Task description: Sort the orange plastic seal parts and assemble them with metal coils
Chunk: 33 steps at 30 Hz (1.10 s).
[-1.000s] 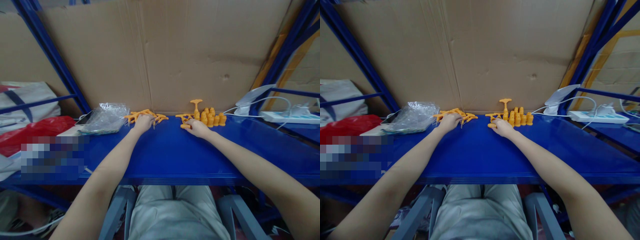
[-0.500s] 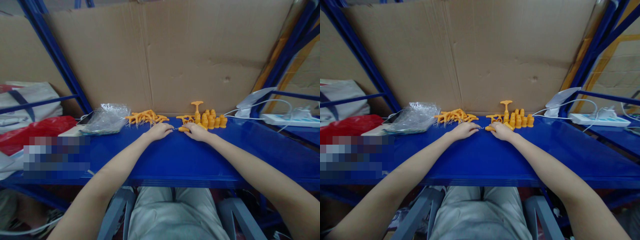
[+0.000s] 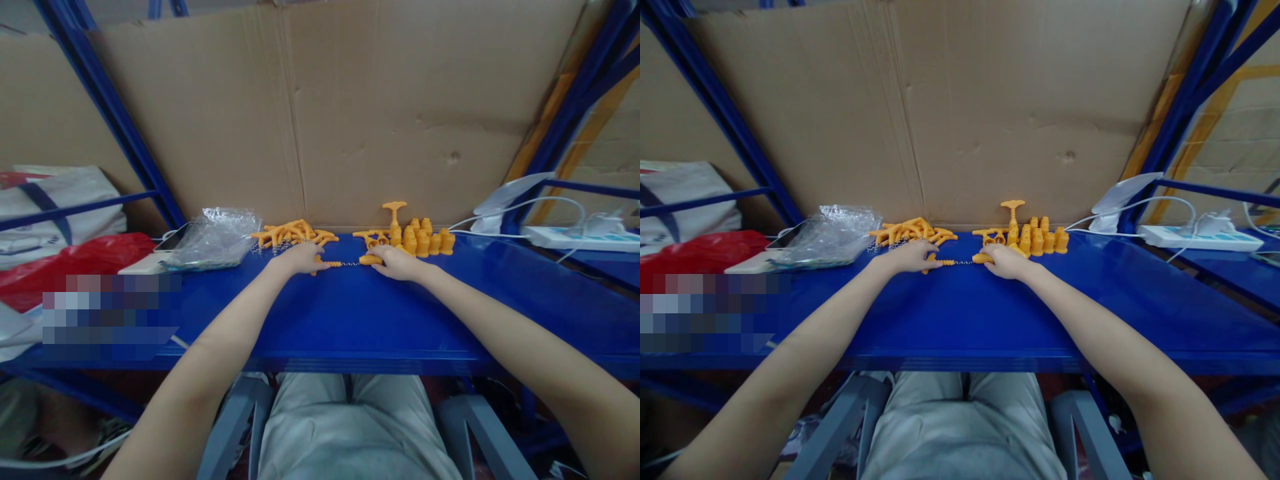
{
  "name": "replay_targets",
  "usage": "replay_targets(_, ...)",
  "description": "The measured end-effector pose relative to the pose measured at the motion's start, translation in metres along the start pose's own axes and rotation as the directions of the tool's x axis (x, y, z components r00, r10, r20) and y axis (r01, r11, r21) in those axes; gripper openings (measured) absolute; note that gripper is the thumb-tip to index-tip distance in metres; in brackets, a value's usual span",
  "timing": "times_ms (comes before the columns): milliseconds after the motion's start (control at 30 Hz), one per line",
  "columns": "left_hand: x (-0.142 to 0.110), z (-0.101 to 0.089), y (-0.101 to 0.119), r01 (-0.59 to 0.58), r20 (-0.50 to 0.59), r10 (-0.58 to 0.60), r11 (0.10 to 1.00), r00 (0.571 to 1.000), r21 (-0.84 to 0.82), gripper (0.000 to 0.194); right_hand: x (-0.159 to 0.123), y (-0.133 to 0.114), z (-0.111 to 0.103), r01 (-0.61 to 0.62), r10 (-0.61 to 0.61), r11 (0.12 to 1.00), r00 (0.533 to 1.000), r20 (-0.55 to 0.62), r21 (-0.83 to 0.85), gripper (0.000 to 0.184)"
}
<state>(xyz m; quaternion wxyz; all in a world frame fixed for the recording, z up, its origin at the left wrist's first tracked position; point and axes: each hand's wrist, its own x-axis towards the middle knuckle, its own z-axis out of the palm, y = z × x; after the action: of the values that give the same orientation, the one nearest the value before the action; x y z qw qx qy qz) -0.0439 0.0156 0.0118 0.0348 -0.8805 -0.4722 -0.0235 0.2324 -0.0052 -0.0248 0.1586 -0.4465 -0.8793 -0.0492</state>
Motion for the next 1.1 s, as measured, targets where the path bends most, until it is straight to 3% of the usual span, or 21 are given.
replay_targets(133,-0.005,-0.004,-0.006,0.105,0.107,-0.104,0.994,0.989,-0.007,0.044,-0.002,-0.001,-0.007,0.029,-0.031,0.998,0.999,0.037,0.053,0.032)
replay_targets(267,-0.002,0.001,0.002,0.068,0.083,-0.062,0.995,0.995,-0.071,0.047,-0.002,-0.006,-0.004,0.050,-0.051,0.996,0.999,0.013,0.073,0.033)
replay_targets(433,0.003,0.009,0.022,0.037,0.070,-0.024,0.982,0.997,-0.186,0.035,0.000,-0.013,0.006,0.056,-0.052,0.996,0.997,-0.064,0.068,0.034)
replay_targets(767,0.011,0.030,0.032,0.055,-0.192,-0.088,0.984,0.977,-0.171,0.027,0.003,-0.008,0.007,-0.055,0.057,0.998,0.988,-0.144,0.021,0.037)
replay_targets(933,0.011,0.034,0.032,0.043,-0.262,-0.073,0.992,0.962,-0.118,0.027,0.005,0.002,0.004,0.034,-0.025,0.999,0.981,-0.193,0.043,0.038)
replay_targets(1100,0.016,0.038,0.019,-0.089,-0.372,0.034,0.987,0.928,-0.132,0.022,0.005,0.004,0.008,0.080,-0.070,0.996,0.970,-0.234,0.036,0.040)
